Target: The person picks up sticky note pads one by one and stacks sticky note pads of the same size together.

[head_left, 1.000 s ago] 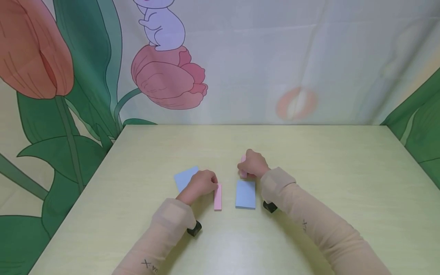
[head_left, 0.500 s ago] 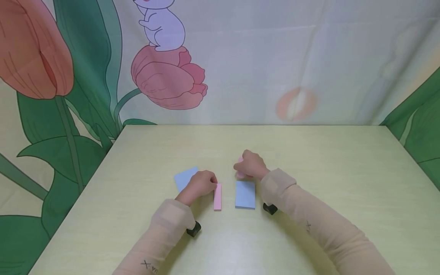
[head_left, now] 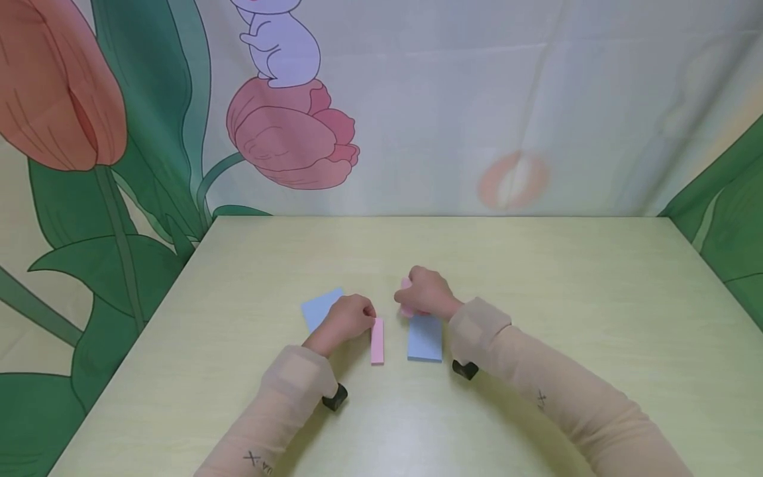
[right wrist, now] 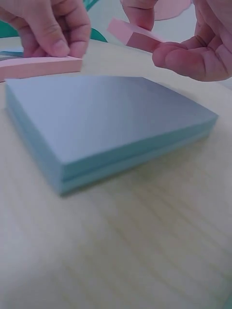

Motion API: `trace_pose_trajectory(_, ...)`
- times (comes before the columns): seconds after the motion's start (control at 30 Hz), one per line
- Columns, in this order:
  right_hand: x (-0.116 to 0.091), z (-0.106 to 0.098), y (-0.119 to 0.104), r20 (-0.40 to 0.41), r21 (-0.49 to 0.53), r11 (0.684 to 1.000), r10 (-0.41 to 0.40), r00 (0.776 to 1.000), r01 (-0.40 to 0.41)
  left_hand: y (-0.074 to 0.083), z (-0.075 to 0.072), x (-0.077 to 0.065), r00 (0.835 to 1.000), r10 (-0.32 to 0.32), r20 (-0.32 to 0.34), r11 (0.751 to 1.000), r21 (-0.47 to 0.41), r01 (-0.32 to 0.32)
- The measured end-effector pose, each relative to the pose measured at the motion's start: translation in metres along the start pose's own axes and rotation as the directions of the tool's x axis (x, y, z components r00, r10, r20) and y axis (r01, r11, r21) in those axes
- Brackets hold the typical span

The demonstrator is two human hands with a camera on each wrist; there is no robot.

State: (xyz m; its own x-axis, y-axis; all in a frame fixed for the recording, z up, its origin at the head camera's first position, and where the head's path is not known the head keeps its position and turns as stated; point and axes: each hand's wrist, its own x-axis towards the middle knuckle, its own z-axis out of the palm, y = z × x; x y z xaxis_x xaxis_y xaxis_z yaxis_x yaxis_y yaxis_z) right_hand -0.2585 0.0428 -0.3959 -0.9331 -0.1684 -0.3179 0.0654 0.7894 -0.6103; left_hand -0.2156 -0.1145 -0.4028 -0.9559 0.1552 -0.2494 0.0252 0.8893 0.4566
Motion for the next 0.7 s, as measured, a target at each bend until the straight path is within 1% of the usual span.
trace_pose_trajectory(0.13, -0.006, 0.003, -0.005, 0.011, -0.005, 1.0, -0.012, 1.0, 0.012, -0.001, 0.0, 0.0, 1.0, 0.012, -0.009, 1.0, 0.0, -0.012)
trace_pose_trajectory(0.3, -0.014, 0.007, -0.01, 0.032, -0.009, 0.999, -0.039, 0.999, 0.039, -0.002, 0.001, 0.0, 1.0, 0.016, -0.013, 1.0, -0.023, -0.016)
trace_pose_trajectory(0.53, -0.022, 0.014, -0.015, 0.06, 0.008, 0.996, -0.087, 0.994, 0.087, -0.004, 0.0, 0.0, 1.0, -0.001, -0.008, 0.997, -0.077, 0.0)
trace_pose_trajectory(0.7, -0.028, 0.019, -0.018, 0.08, 0.023, 0.995, -0.102, 0.992, 0.101, -0.005, 0.001, 0.0, 1.0, 0.014, -0.015, 0.997, -0.075, -0.015)
